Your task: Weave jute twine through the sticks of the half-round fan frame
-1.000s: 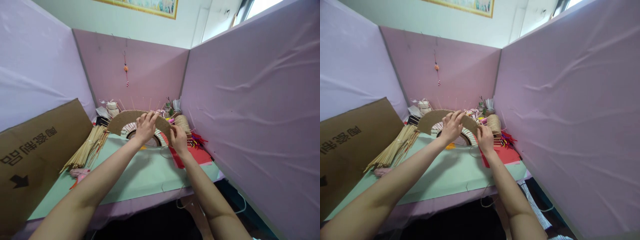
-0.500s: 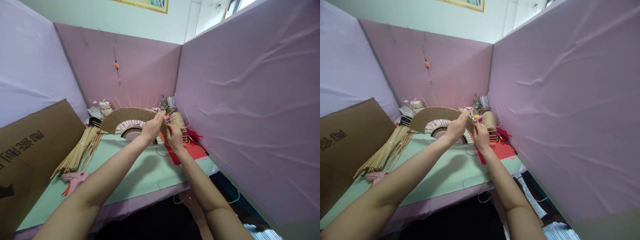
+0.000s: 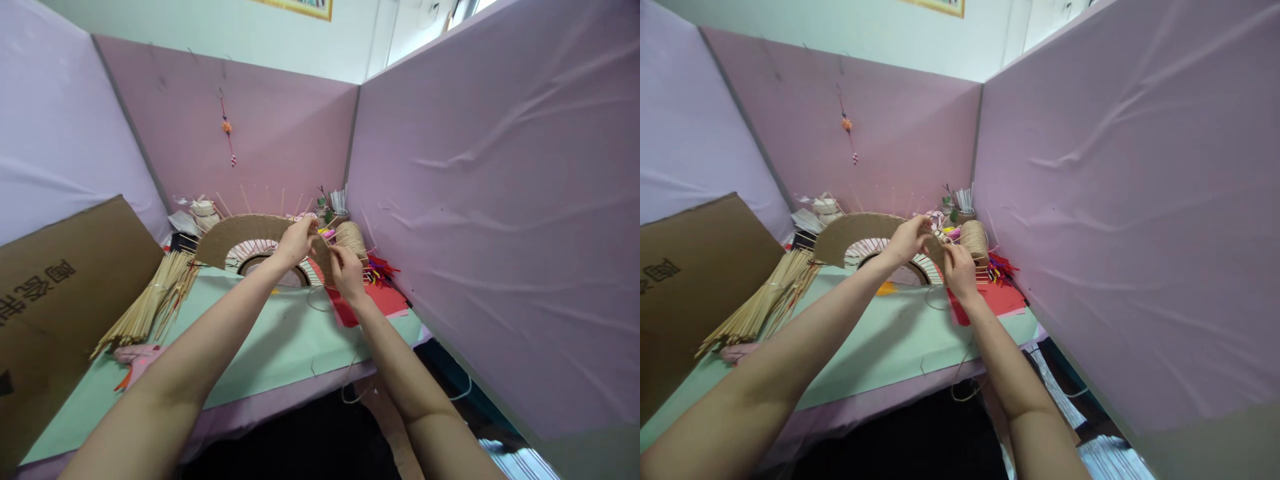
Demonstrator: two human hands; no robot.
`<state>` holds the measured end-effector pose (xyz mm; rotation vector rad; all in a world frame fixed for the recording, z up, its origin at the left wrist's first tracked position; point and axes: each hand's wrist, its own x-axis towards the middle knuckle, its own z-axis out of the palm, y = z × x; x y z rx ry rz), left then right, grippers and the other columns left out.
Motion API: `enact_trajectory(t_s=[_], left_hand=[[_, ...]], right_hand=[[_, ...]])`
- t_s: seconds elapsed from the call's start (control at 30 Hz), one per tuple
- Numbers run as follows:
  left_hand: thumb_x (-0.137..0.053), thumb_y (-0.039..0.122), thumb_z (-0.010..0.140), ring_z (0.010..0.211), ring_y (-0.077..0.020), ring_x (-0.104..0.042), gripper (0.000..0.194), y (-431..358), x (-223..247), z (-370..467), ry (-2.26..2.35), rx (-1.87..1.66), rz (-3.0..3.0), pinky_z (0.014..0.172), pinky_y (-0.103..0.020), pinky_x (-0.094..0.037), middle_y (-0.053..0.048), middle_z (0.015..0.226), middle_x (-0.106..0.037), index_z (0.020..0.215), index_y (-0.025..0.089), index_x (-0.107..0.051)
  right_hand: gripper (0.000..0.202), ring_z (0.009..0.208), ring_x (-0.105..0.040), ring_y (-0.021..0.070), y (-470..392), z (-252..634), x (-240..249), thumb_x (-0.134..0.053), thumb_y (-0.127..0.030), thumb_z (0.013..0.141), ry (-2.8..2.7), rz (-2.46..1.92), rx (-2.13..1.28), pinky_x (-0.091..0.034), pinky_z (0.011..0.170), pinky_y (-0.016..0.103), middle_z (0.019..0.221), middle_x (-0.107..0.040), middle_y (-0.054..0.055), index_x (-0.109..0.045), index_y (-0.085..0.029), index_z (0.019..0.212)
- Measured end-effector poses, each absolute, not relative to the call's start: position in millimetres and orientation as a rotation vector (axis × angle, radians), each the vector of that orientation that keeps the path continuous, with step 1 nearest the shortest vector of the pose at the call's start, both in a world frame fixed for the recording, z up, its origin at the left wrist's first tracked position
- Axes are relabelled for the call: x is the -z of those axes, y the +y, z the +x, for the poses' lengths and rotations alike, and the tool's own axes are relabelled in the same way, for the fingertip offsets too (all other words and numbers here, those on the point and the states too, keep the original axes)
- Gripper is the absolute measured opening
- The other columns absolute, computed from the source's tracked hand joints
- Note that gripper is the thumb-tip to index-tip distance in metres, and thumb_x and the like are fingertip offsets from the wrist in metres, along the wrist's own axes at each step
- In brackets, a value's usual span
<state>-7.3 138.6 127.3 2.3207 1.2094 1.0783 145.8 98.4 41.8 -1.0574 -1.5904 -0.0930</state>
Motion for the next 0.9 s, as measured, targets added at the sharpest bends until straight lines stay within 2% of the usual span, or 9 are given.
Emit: enact_trajectory(t_s=[0.07,0.13,0.23,0.33,0.57,0.9], left_hand=[[-0.05,0.01,0.082,0.046,-0.0074,-0.056,0.029,139.4,-127.9,-7.9,1.194,-1.079,2.296,0.066,-0.028,-0.052,-0.004,0.107,-0.068,0.11,0.019,-0.055],[-0.053,0.013,0.083,0.051,-0.0091,-0.059,0.025,137.0,-127.4,-6.2,1.227,-1.113,2.305,0.069,-0.028,-0.051,-0.005,0.108,-0.067,0.108,0.019,-0.055],[-0.058,0.023,0.084,0.078,-0.0178,-0.066,0.021,129.6,-125.7,0.4,1.392,-1.214,2.346,0.08,-0.031,-0.049,-0.006,0.106,-0.068,0.105,0.02,-0.057],[-0.059,0.033,0.086,0.096,-0.0236,-0.064,0.022,123.1,-123.6,8.5,1.577,-1.262,2.351,0.083,-0.033,-0.046,-0.008,0.105,-0.068,0.105,0.021,-0.056],[-0.058,0.032,0.087,0.091,-0.0223,-0.063,0.019,120.2,-121.5,14.4,1.628,-1.263,2.34,0.077,-0.031,-0.043,-0.006,0.101,-0.066,0.102,0.021,-0.054],[-0.057,0.03,0.087,0.09,-0.0209,-0.062,0.018,118.5,-120.8,13.0,1.619,-1.256,2.332,0.078,-0.031,-0.044,-0.006,0.1,-0.066,0.103,0.022,-0.055]], right_hand=[[0.024,0.094,-0.061,0.021,97.8,147.6,-41.4,-0.043,-0.024,0.094,-1.566,-1.057,0.08,-0.048,0.087,0.035,0.098,-0.068,0.01,-0.064,-0.018,0.102],[0.024,0.094,-0.061,0.0209,97.6,148.8,-41.1,-0.043,-0.022,0.093,-1.549,-1.052,0.075,-0.048,0.087,0.035,0.098,-0.068,0.01,-0.064,-0.018,0.102],[0.024,0.094,-0.061,0.0212,97.6,149.3,-40.7,-0.043,-0.022,0.093,-1.555,-1.04,0.07,-0.048,0.087,0.036,0.098,-0.069,0.01,-0.065,-0.017,0.102],[0.025,0.094,-0.061,0.0217,96.3,148.9,-40.2,-0.043,-0.023,0.093,-1.571,-1.045,0.068,-0.048,0.086,0.036,0.096,-0.069,0.01,-0.065,-0.018,0.102],[0.022,0.086,-0.061,0.0211,81.9,163.7,-50.1,-0.045,-0.026,0.093,-1.536,-1.102,0.13,-0.048,0.08,0.034,0.09,-0.068,0.009,-0.065,-0.017,0.095],[0.02,0.08,-0.055,0.0197,91.9,205.6,-103.4,-0.045,-0.025,0.093,-1.569,-1.214,0.358,-0.043,0.076,0.033,0.084,-0.061,0.007,-0.063,-0.018,0.088]])
